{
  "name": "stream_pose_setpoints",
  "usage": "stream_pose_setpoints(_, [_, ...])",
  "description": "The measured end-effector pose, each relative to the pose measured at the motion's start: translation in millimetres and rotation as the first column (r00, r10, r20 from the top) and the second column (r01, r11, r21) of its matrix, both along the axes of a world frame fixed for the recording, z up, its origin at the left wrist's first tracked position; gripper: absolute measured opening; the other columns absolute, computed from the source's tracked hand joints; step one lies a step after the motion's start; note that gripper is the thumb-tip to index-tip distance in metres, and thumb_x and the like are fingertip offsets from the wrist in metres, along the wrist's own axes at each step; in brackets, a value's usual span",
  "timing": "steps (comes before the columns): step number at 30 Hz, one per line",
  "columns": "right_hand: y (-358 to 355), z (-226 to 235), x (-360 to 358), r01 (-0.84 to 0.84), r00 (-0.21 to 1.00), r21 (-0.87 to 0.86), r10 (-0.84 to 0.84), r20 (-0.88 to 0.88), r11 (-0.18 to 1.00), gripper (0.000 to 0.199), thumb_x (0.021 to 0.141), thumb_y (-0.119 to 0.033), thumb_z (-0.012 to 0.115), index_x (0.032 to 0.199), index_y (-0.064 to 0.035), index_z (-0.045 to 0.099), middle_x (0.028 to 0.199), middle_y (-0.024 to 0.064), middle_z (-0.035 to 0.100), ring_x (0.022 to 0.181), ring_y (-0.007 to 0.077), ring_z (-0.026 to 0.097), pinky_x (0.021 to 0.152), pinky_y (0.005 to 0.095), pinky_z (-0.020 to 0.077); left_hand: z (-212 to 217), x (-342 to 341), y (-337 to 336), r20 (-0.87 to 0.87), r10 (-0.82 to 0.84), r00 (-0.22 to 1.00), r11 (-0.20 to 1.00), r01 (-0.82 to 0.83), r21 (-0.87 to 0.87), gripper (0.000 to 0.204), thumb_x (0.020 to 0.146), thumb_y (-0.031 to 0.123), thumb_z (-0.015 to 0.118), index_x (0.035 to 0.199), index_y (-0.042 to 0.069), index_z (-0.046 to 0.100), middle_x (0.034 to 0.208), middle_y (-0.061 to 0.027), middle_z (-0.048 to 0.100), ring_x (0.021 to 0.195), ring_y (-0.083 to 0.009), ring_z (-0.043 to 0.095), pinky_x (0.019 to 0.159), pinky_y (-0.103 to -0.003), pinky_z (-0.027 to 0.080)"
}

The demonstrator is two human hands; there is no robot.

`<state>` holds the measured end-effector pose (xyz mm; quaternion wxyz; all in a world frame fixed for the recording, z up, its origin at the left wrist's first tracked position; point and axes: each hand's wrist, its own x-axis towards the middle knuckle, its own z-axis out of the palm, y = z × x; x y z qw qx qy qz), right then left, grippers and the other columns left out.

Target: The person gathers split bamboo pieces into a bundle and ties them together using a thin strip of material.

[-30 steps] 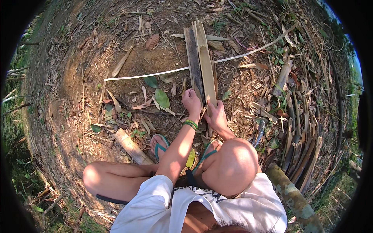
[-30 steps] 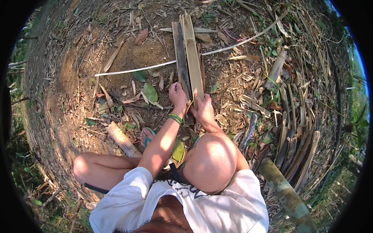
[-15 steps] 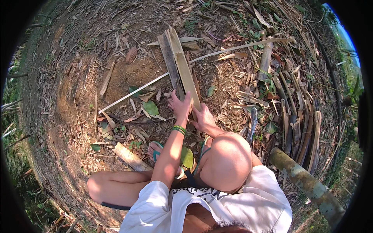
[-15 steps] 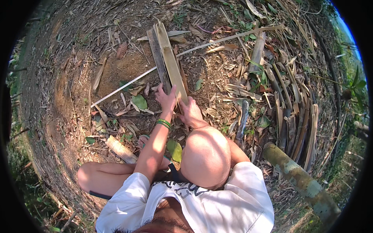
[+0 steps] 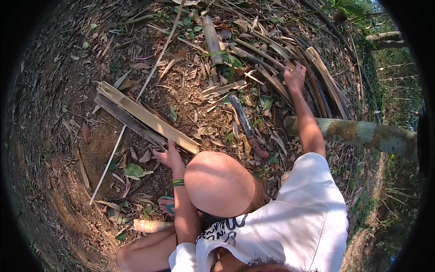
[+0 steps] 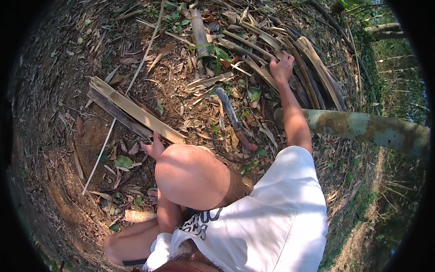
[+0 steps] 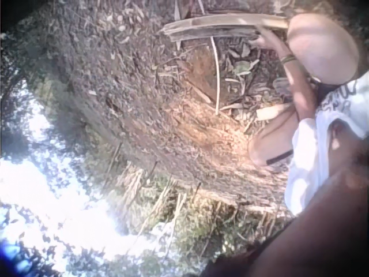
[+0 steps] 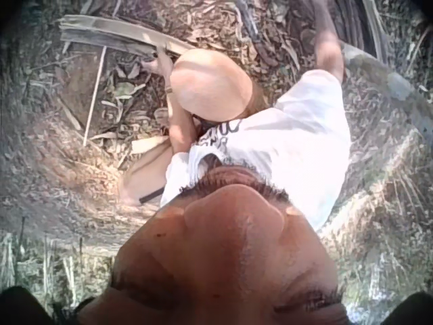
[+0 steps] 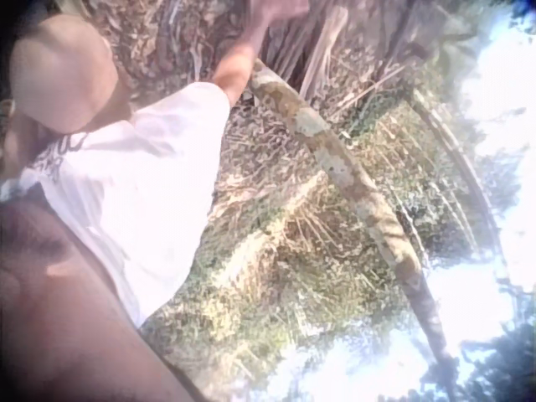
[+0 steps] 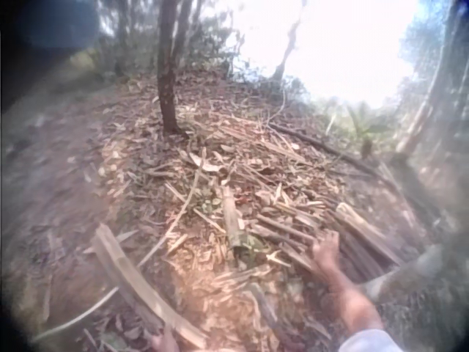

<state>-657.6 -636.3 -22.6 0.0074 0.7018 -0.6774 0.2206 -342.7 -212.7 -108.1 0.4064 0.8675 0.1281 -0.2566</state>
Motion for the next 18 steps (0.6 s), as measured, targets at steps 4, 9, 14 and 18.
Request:
stream_pose_setpoints(4, [-46.1,-1.4,-107.5,0.151,0.947,-0.002,-0.145,-0.287,0.989,0.073,0.082,-0.025,0.071,0.145,-0.0032,0.043,0.147,0.0204,0.044,0.135,0.0386,0.046,0.109,0.0514,0.0417,8.5,7.9,-6.2,-0.037,-0.066,0.997,0.998,0.066,-0.008,0.102,0.085,0.046,0.076,0.155,-0.002,0.019,0.156,-0.0298,0.024,0.146,-0.0427,0.022,0.117,-0.050,0.026])
stream_pose_setpoints(9, [-51.0,-11.3,-147.5,0.224,0.883,0.223,-0.100,-0.458,0.949,0.057,0.082,-0.020,0.071,0.135,-0.0156,0.052,0.133,0.0098,0.060,0.121,0.0346,0.059,0.102,0.0539,0.0447,3.9,10.4,6.8,0.099,-0.093,0.991,0.996,0.094,-0.007,0.100,0.085,0.047,0.075,0.154,-0.002,0.021,0.155,-0.0297,0.026,0.144,-0.0427,0.027,0.116,-0.049,0.028])
stream_pose_setpoints(14, [-37.3,5.9,-102.1,-0.134,0.842,-0.011,0.108,-0.529,0.991,0.032,0.089,-0.015,0.066,0.120,-0.0141,0.058,0.114,0.0114,0.066,0.102,0.0350,0.066,0.087,0.0520,0.0507,-22.8,28.7,31.2,0.329,0.010,0.944,1.000,-0.006,-0.014,0.096,0.085,0.043,0.078,0.153,0.000,0.027,0.139,-0.0265,0.044,0.124,-0.0402,0.045,0.106,-0.049,0.037])
stream_pose_setpoints(18, [0.8,59.5,11.2,-0.461,0.853,-0.051,0.426,-0.303,0.886,0.024,0.094,-0.012,0.061,0.117,-0.0096,0.058,0.110,0.0134,0.065,0.094,0.0402,0.065,0.076,0.0477,0.0526,4.2,42.1,29.7,0.496,0.047,0.867,0.999,-0.040,-0.025,0.086,0.086,0.042,0.078,0.148,0.000,0.036,0.130,-0.0236,0.049,0.113,-0.0364,0.049,0.101,-0.048,0.039])
